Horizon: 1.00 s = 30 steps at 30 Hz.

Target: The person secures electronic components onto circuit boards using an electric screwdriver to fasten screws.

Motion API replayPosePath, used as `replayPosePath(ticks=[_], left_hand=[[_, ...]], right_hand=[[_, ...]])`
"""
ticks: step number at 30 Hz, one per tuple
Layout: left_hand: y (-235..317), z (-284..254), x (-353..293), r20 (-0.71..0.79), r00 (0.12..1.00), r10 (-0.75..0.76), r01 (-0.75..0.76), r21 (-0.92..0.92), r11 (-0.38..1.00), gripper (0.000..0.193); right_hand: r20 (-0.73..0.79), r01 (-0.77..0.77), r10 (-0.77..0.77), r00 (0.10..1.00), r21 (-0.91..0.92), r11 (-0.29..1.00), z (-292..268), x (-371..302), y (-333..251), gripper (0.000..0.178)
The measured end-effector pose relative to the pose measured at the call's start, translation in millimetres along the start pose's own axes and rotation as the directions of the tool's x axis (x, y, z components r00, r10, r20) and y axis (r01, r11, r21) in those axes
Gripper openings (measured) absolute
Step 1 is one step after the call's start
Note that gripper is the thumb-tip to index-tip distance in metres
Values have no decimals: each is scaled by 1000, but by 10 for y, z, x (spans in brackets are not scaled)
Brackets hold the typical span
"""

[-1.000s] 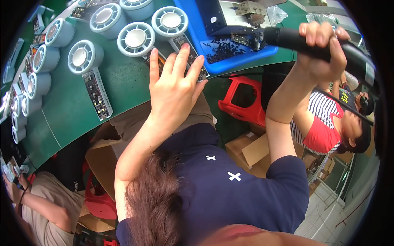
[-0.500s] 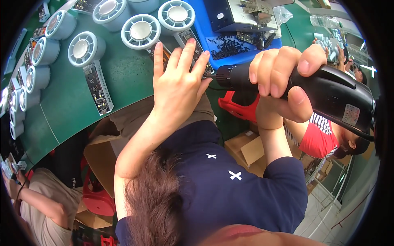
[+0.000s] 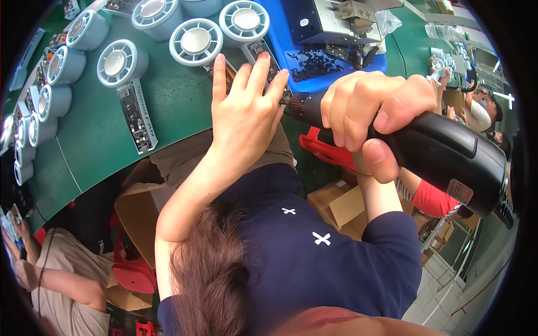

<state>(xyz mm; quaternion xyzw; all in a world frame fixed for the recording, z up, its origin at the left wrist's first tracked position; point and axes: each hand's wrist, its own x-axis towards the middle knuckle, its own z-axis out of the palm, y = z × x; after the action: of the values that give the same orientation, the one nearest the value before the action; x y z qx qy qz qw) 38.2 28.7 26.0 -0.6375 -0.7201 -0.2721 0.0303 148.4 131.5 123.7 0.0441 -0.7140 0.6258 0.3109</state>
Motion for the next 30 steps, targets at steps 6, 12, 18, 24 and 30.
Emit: replayPosePath(ticks=[6, 12, 18, 24, 30], left_hand=[[17, -62, -31, 3, 1000, -7, 7, -3, 1000, 46], [17, -415, -154, -2, 999, 32, -32, -128, 991, 50], [-285, -449, -434, -77, 995, 60, -71, -150, 986, 51], [-266, -357, -382, -171, 982, 83, -119, -210, 970, 48], [-65, -254, -336, -181, 983, -22, 20, -14, 1000, 48]], right_hand=[[-29, 29, -30, 999, -48, 998, 85, -58, -27, 25], [-56, 103, -96, 994, 141, 985, -3, -109, -87, 29], [6, 215, -216, 976, 69, 974, -333, -154, -302, 34], [-22, 211, -210, 977, 94, 973, -334, -199, -383, 33], [-2, 198, -198, 980, 60, 978, -375, -230, -403, 34]])
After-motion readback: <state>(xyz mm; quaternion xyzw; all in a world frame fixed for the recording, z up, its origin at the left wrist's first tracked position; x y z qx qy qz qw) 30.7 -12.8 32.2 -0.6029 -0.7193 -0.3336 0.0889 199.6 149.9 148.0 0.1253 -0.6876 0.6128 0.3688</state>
